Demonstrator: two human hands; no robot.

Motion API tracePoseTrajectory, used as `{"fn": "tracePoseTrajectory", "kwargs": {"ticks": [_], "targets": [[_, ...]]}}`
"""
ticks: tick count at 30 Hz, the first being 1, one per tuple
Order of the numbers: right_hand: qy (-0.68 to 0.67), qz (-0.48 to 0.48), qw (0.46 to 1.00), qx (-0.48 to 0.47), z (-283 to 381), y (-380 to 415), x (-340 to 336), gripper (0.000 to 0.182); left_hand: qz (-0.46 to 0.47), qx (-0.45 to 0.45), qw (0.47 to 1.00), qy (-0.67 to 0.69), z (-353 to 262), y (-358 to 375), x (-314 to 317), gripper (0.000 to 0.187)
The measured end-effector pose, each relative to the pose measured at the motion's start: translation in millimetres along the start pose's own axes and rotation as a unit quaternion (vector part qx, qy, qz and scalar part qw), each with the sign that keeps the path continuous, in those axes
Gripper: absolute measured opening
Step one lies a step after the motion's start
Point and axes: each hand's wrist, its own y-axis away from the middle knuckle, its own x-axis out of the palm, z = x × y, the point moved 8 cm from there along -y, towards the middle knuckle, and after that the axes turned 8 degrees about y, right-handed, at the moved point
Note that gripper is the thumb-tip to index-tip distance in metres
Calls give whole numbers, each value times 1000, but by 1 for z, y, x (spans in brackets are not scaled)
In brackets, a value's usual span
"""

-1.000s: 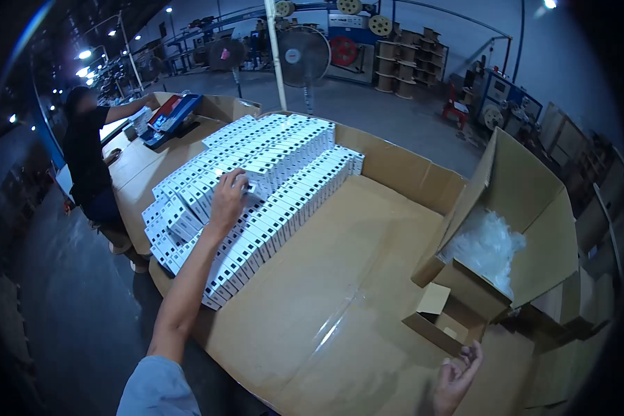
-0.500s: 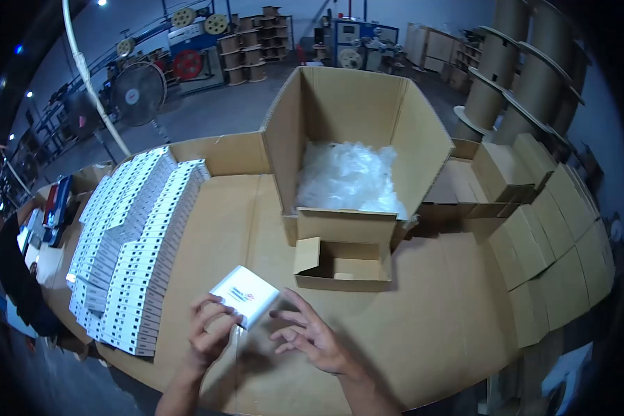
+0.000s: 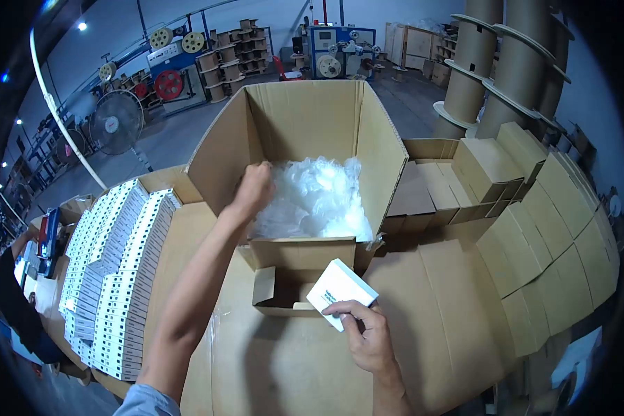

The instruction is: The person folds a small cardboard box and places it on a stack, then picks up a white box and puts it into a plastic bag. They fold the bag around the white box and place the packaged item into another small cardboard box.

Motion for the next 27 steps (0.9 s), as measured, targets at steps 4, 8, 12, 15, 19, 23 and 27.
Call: {"fn": "tracePoseTrajectory", "kwargs": {"ticks": [4, 8, 12, 15, 19, 23, 27], "targets": [[87, -1, 994, -63, 13, -17, -19, 25, 68, 56, 994, -57, 39, -21, 63, 8], [118, -18, 989, -87, 20, -44, -30, 21, -35, -43, 996, 63, 25, -49, 13, 15], [186, -130, 952, -203, 67, -89, -37, 29, -136, 11, 968, 212, -27, -32, -73, 15], [212, -182, 932, -231, 76, -142, -28, 45, -180, 43, 958, 218, -44, -21, -96, 18], [256, -212, 926, -180, 84, -202, -16, 52, -185, 26, 940, 284, -63, 8, -114, 12], [206, -107, 952, -200, 78, -212, 9, 35, -224, 30, 908, 351, -70, 50, -129, 14], [83, -85, 985, -126, 73, -134, 14, 24, -198, 50, 899, 387, -85, 125, -154, 16]]}}
